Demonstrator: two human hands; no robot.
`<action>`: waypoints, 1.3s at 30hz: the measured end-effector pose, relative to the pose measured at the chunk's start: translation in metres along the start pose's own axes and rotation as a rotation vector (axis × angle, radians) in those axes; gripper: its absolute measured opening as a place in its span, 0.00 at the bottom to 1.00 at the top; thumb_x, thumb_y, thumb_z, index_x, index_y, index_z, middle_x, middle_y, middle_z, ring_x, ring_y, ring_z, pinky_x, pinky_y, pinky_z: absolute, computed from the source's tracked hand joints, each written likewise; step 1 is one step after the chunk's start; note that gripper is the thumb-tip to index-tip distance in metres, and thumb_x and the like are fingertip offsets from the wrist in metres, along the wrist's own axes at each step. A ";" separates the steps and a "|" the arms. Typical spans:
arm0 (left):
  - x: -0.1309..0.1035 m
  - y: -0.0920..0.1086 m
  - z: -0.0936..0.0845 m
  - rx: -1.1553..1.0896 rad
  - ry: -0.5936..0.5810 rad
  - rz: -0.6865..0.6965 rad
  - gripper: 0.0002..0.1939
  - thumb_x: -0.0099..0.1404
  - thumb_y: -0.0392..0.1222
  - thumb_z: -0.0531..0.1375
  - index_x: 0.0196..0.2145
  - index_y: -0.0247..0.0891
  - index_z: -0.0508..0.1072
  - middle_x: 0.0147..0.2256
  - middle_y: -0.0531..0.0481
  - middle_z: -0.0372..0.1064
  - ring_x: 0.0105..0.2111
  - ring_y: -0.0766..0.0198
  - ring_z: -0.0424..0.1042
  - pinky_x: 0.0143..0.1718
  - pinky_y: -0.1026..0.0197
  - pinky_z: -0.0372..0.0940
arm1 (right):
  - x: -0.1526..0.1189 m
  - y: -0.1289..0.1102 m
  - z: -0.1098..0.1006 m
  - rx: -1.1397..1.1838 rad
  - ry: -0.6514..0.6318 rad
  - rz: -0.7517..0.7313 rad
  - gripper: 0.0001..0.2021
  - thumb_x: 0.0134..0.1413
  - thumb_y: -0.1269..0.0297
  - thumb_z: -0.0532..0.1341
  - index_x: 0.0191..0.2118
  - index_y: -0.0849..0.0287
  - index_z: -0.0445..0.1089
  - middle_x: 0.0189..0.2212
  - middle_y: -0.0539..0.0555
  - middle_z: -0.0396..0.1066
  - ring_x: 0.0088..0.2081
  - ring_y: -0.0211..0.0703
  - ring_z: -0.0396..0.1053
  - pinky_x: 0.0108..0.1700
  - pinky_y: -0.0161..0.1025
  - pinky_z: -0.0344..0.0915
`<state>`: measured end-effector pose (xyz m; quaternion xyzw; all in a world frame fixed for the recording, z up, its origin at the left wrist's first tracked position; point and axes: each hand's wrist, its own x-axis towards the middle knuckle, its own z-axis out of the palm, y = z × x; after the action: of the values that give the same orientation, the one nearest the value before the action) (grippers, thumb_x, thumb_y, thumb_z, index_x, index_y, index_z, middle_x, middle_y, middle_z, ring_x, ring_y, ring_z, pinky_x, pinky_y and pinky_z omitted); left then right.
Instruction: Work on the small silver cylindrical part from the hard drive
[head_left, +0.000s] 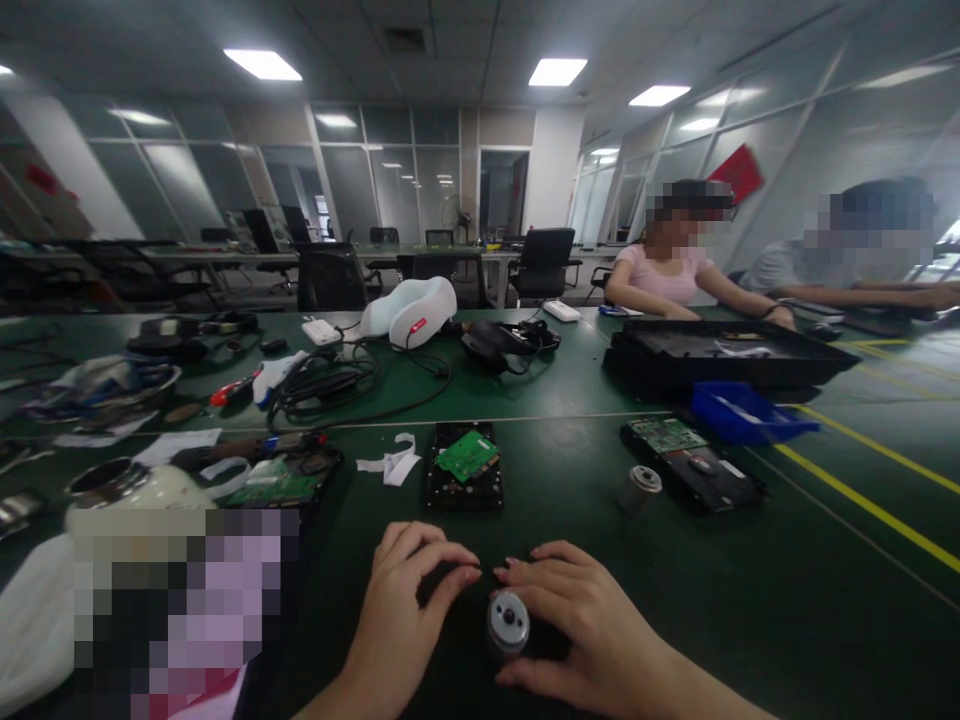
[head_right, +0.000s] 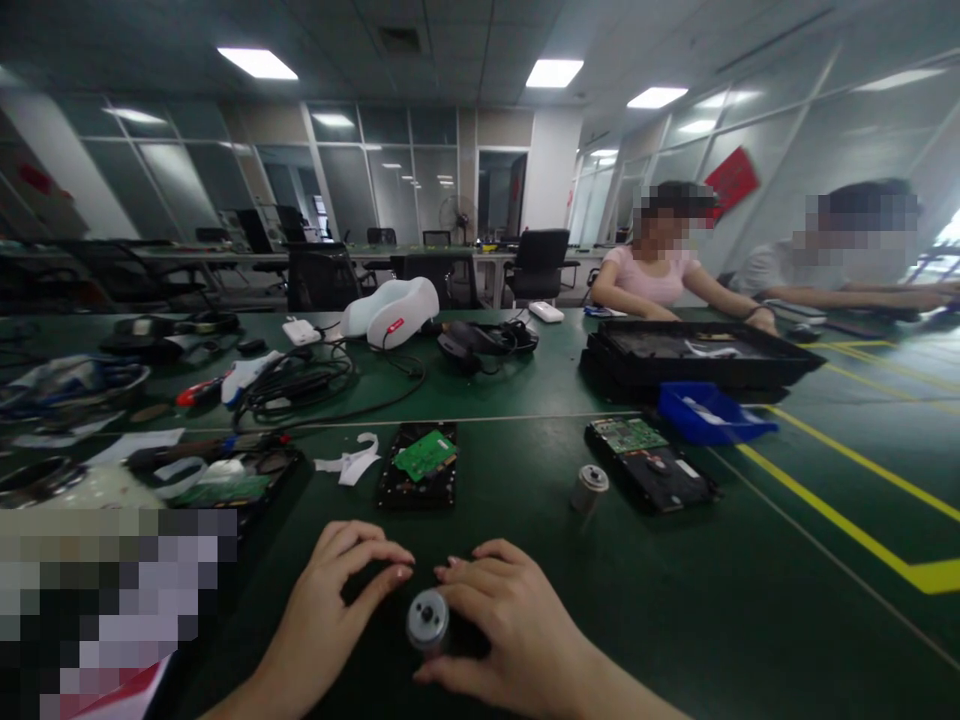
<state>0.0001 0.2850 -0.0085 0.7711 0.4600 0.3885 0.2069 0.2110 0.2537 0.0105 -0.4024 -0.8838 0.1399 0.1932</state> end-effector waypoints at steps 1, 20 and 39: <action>0.000 0.003 -0.001 -0.061 0.035 0.054 0.04 0.64 0.38 0.63 0.33 0.45 0.78 0.33 0.50 0.71 0.38 0.53 0.67 0.39 0.52 0.62 | 0.000 0.001 0.001 0.004 0.017 -0.004 0.22 0.51 0.48 0.66 0.45 0.60 0.74 0.47 0.59 0.76 0.48 0.52 0.74 0.53 0.49 0.62; -0.004 0.021 -0.003 -0.193 -0.063 0.369 0.04 0.67 0.37 0.61 0.39 0.43 0.74 0.35 0.51 0.75 0.40 0.56 0.70 0.41 0.55 0.65 | 0.000 0.001 0.006 0.006 0.119 -0.073 0.19 0.56 0.47 0.62 0.43 0.59 0.73 0.44 0.56 0.77 0.46 0.49 0.74 0.50 0.46 0.62; -0.006 0.027 0.003 -0.514 0.107 -0.018 0.07 0.57 0.36 0.65 0.28 0.39 0.69 0.29 0.52 0.70 0.33 0.60 0.76 0.33 0.60 0.73 | 0.001 -0.001 0.001 0.000 0.054 -0.043 0.17 0.53 0.52 0.65 0.43 0.59 0.73 0.45 0.58 0.76 0.45 0.51 0.72 0.47 0.47 0.65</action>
<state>0.0155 0.2662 0.0053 0.6674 0.3633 0.5311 0.3749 0.2091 0.2543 0.0099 -0.3869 -0.8868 0.1245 0.2201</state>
